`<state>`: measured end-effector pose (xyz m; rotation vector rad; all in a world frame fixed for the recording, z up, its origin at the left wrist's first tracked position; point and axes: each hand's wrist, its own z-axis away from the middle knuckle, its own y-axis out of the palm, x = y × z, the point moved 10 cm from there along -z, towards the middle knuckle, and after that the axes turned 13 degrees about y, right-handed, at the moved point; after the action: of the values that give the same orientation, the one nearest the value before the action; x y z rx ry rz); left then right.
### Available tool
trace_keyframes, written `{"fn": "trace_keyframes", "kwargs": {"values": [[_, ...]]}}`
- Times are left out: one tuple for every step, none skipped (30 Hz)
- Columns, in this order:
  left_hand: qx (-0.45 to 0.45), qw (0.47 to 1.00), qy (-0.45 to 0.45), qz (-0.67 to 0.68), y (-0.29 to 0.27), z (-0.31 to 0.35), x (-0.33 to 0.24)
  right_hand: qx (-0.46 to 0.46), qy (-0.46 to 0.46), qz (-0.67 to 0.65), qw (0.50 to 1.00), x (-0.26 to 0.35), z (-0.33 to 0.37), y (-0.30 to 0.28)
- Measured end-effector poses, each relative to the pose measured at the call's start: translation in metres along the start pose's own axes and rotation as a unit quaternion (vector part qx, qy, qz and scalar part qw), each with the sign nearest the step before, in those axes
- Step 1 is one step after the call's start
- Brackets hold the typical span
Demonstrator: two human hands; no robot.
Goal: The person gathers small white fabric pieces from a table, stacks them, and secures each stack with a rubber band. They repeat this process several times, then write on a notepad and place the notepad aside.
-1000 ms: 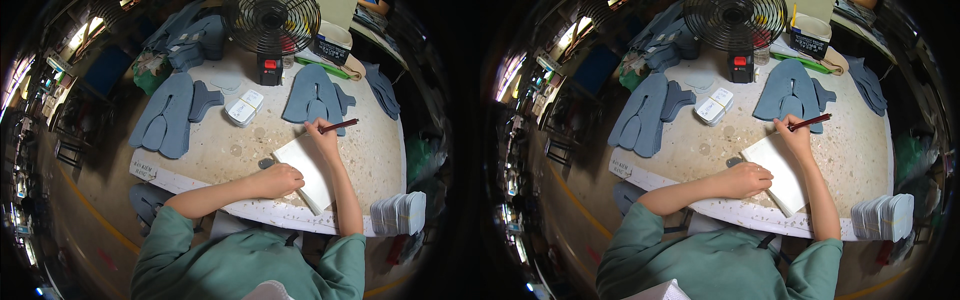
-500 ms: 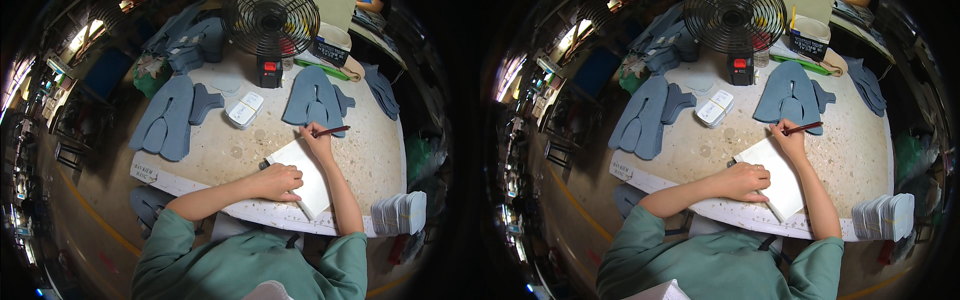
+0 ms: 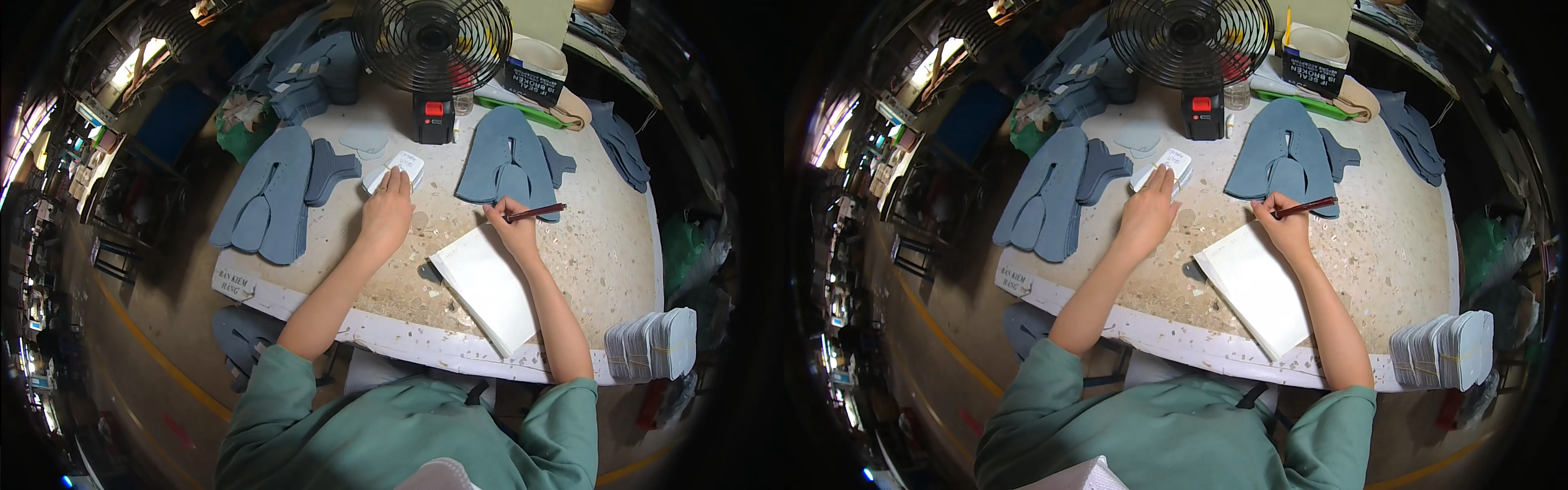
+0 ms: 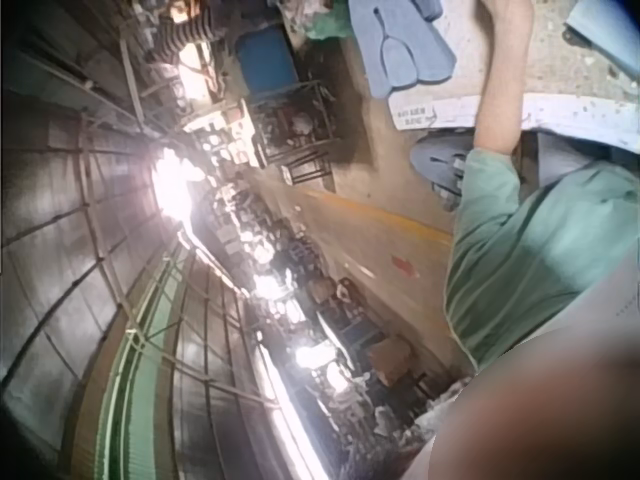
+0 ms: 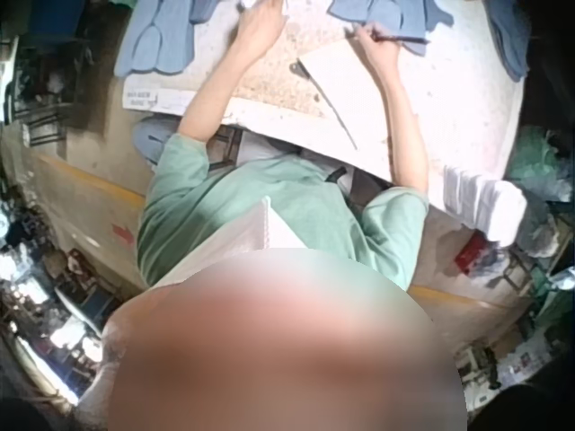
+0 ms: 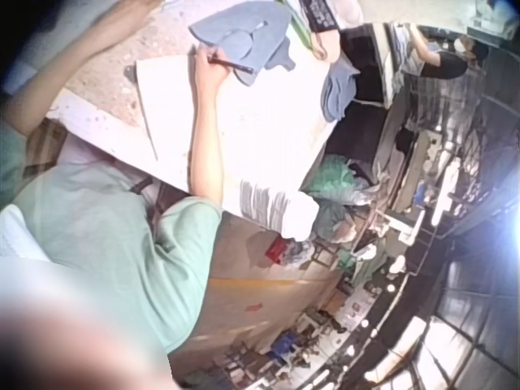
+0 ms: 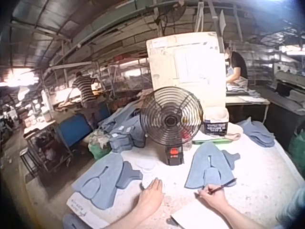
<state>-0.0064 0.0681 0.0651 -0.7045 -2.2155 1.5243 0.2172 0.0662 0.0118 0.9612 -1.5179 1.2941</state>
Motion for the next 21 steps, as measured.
{"fn": "trace_keyframes", "kwargs": {"values": [[-0.024, 1.000, -0.012, 0.012, -0.002, -0.001, 0.004, 0.000, 0.000, -0.006, 1.000, 0.001, 0.000, 0.000], [-0.005, 0.999, -0.034, 0.026, 0.004, -0.001, 0.009, -0.001, 0.000, -0.012, 1.000, 0.001, 0.000, 0.000], [0.003, 0.998, -0.048, 0.039, 0.006, -0.002, 0.010, -0.001, 0.002, -0.016, 1.000, 0.002, 0.000, -0.001], [-0.011, 0.997, -0.056, 0.049, 0.001, -0.003, 0.012, -0.005, 0.000, -0.012, 1.000, 0.003, 0.001, -0.001], [-0.037, 0.996, -0.055, 0.055, -0.007, -0.003, 0.013, -0.010, -0.003, -0.007, 1.000, 0.005, 0.002, -0.002], [-0.049, 0.995, -0.058, 0.064, -0.013, -0.003, 0.013, -0.021, 0.006, -0.005, 1.000, 0.004, 0.002, -0.003], [-0.055, 0.993, -0.047, 0.096, -0.017, -0.004, 0.008, -0.035, -0.015, -0.003, 0.999, 0.009, 0.004, -0.006], [-0.045, 0.989, -0.040, 0.132, -0.016, -0.004, 0.001, -0.056, -0.025, -0.003, 0.998, 0.011, 0.006, -0.009], [-0.041, 0.985, -0.032, 0.162, -0.016, -0.003, -0.011, -0.074, -0.028, -0.003, 0.997, 0.012, 0.007, -0.013], [-0.054, 0.968, 0.030, 0.245, -0.018, -0.002, -0.035, -0.072, -0.036, 0.011, 0.997, 0.014, 0.007, -0.013], [-0.051, 0.949, 0.115, 0.289, -0.021, 0.002, -0.068, -0.069, -0.046, -0.004, 0.997, 0.016, 0.009, -0.013], [-0.049, 0.922, 0.197, 0.329, -0.025, 0.009, -0.100, -0.080, -0.037, 0.028, 0.996, 0.015, 0.009, -0.015], [0.006, 0.902, 0.274, 0.335, -0.021, 0.020, -0.128, -0.084, -0.015, 0.053, 0.995, 0.012, 0.008, -0.015], [0.026, 0.900, 0.295, 0.320, -0.018, 0.029, -0.145, -0.091, -0.026, 0.064, 0.994, 0.015, 0.008, -0.016], [0.050, 0.897, 0.321, 0.298, -0.015, 0.037, -0.159, -0.090, -0.022, 0.073, 0.993, 0.015, 0.008, -0.016], [0.069, 0.898, 0.309, 0.307, -0.011, 0.038, -0.160, -0.091, -0.019, 0.080, 0.992, 0.015, 0.008, -0.016], [0.100, 0.897, 0.300, 0.309, -0.005, 0.041, -0.162, -0.092, -0.016, 0.087, 0.992, 0.014, 0.008, -0.017], [0.123, 0.897, 0.292, 0.309, -0.001, 0.042, -0.162, -0.090, -0.016, 0.095, 0.991, 0.014, 0.007, -0.015], [0.125, 0.895, 0.291, 0.315, -0.001, 0.042, -0.162, -0.086, -0.012, 0.098, 0.991, 0.013, 0.007, -0.015], [0.117, 0.894, 0.292, 0.319, -0.003, 0.042, -0.160, -0.080, -0.003, 0.102, 0.992, 0.011, 0.006, -0.014], [0.113, 0.894, 0.291, 0.320, -0.004, 0.041, -0.159, -0.075, 0.000, 0.104, 0.992, 0.010, 0.006, -0.013]]}}
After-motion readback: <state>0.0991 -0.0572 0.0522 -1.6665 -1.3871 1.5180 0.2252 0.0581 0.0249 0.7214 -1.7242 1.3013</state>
